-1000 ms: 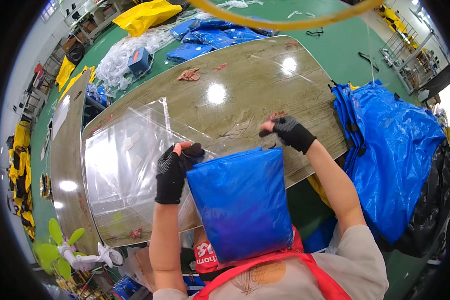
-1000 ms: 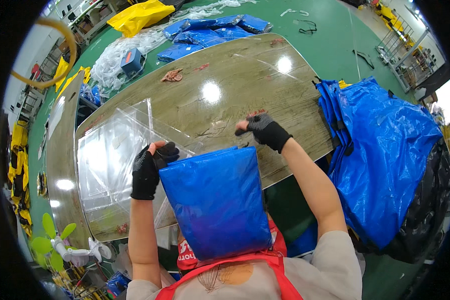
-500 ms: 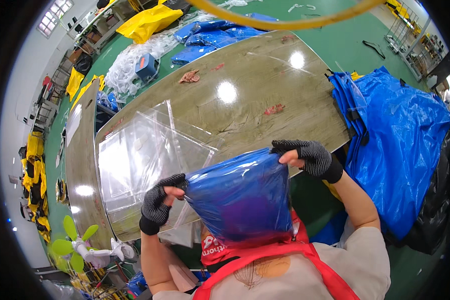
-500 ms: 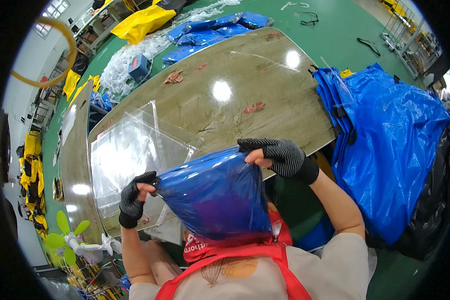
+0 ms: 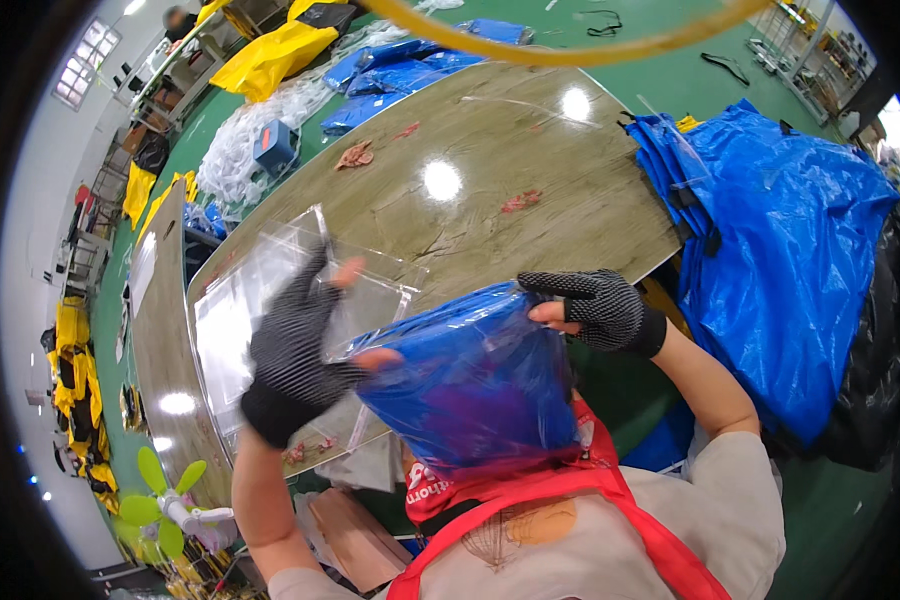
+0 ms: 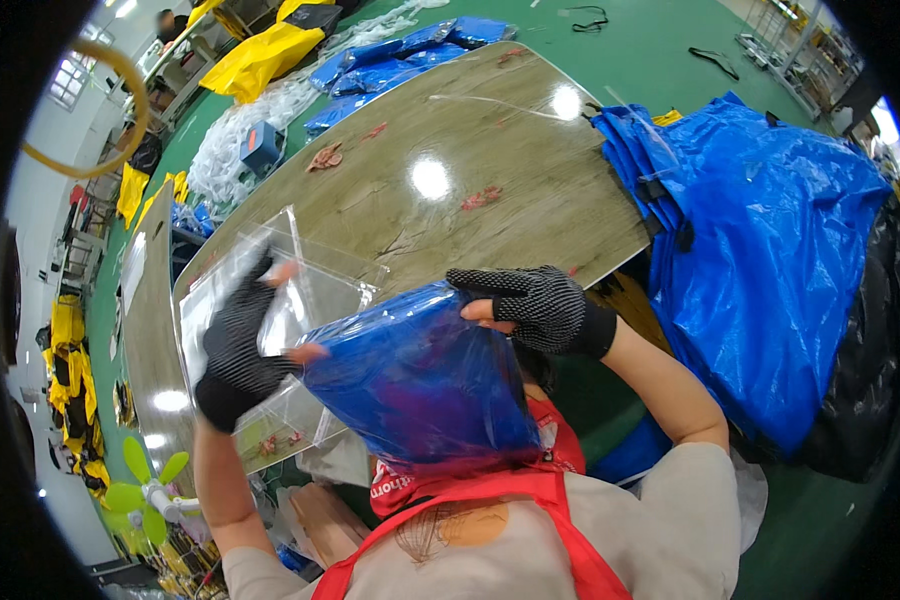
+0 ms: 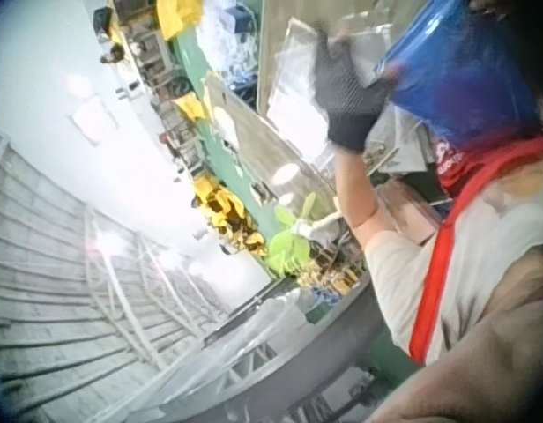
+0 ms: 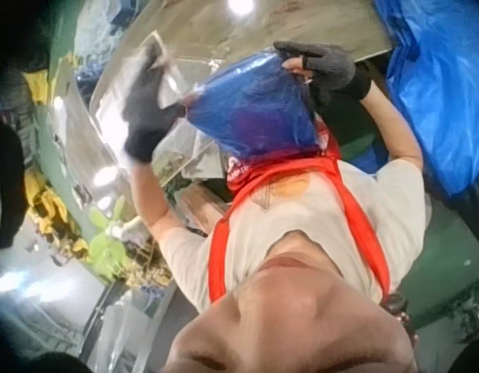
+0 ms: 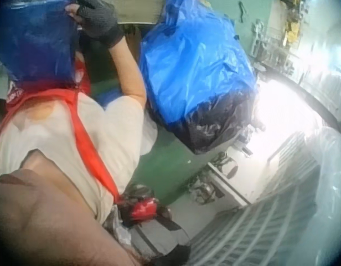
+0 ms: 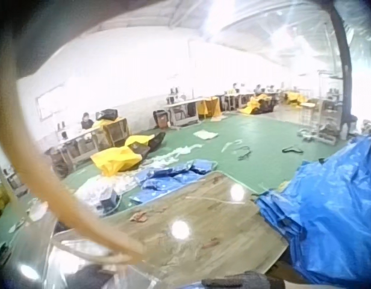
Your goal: The person repeatedly folds a blue and black plastic sheet on a workbench. They align the edges, fold the sheet in half, and smooth it out. This process is repeated multiple times in a consistent manner.
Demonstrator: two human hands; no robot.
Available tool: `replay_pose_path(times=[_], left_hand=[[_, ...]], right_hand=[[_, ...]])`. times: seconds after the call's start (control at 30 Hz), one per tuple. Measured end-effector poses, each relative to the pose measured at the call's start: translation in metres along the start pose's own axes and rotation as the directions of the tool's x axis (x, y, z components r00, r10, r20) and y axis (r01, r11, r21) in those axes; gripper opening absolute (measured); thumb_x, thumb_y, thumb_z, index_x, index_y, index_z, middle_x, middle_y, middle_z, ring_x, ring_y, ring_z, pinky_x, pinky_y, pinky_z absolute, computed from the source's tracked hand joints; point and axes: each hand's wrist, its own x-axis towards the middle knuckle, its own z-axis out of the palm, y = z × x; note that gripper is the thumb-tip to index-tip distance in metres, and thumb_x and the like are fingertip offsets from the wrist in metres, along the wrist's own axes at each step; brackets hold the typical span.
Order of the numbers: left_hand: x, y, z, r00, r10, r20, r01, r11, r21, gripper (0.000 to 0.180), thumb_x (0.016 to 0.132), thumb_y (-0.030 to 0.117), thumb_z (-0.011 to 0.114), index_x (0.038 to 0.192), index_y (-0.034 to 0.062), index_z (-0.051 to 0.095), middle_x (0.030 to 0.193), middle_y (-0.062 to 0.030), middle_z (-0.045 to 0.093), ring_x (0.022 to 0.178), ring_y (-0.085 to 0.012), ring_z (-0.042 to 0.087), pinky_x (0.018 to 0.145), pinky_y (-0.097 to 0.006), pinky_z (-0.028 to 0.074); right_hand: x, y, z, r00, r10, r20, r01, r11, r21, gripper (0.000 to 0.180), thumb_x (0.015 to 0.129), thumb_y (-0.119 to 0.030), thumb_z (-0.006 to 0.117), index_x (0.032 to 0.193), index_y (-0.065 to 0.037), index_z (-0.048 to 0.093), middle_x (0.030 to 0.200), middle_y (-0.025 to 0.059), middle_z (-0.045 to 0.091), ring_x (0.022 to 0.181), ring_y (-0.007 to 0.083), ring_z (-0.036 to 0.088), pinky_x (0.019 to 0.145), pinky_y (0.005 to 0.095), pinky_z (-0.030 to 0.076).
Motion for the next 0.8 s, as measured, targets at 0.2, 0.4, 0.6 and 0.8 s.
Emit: replay_pose_path(times=[0.2, 0.4, 0.6, 0.8], left_hand=[[0.014, 0.015, 0.082, 0.826, -0.219, 0.520, 0.260, 0.966, -0.005, 0.077, 0.062, 0.075, 0.064, 0.098, 0.0078, 0.063, 0.065, -0.0160, 0.064, 0.064, -0.0338, 0.066, 0.058, -0.039, 0.051], [0.027, 0.054, 0.066, 0.882, -0.020, 0.470, 0.056, 0.996, -0.063, 0.076, 0.055, 0.073, 0.070, 0.086, 0.0037, 0.061, 0.063, -0.0143, 0.063, 0.059, -0.0328, 0.064, 0.058, -0.039, 0.051], [0.047, -0.057, 0.009, 0.906, -0.408, 0.112, 0.423, 0.882, -0.209, 0.083, 0.066, 0.048, 0.081, 0.123, -0.0034, 0.050, 0.114, -0.0199, 0.060, 0.101, -0.0273, 0.059, 0.086, -0.035, 0.047], [0.107, -0.122, 0.028, 0.878, -0.431, -0.208, 0.324, 0.856, -0.402, 0.069, 0.092, 0.037, 0.055, 0.143, 0.0003, 0.026, 0.145, -0.0186, 0.032, 0.135, -0.0277, 0.029, 0.110, -0.034, 0.024]], right_hand=[[-0.031, -0.017, -0.044, 0.972, 0.054, -0.230, -0.057, 0.998, -0.008, 0.042, 0.076, -0.025, 0.070, 0.112, -0.006, 0.062, 0.108, 0.0180, 0.063, 0.083, 0.0304, 0.066, 0.073, 0.0397, 0.052], [0.011, 0.001, -0.021, 0.982, 0.088, 0.164, -0.020, 0.926, -0.378, 0.067, 0.067, -0.050, 0.076, 0.115, -0.007, 0.058, 0.090, 0.0140, 0.068, 0.082, 0.0301, 0.066, 0.074, 0.0395, 0.051], [-0.002, 0.179, -0.150, 0.475, -0.176, -0.862, -0.792, 0.341, -0.506, 0.066, 0.079, -0.047, 0.065, 0.127, -0.004, 0.050, 0.123, 0.0216, 0.055, 0.116, 0.0362, 0.050, 0.101, 0.0399, 0.037], [-0.033, 0.230, -0.195, 0.253, 0.308, -0.917, -0.562, 0.819, 0.120, 0.051, 0.094, -0.047, 0.042, 0.099, 0.000, 0.062, 0.078, 0.0195, 0.064, 0.072, 0.0358, 0.061, 0.067, 0.0471, 0.046]])
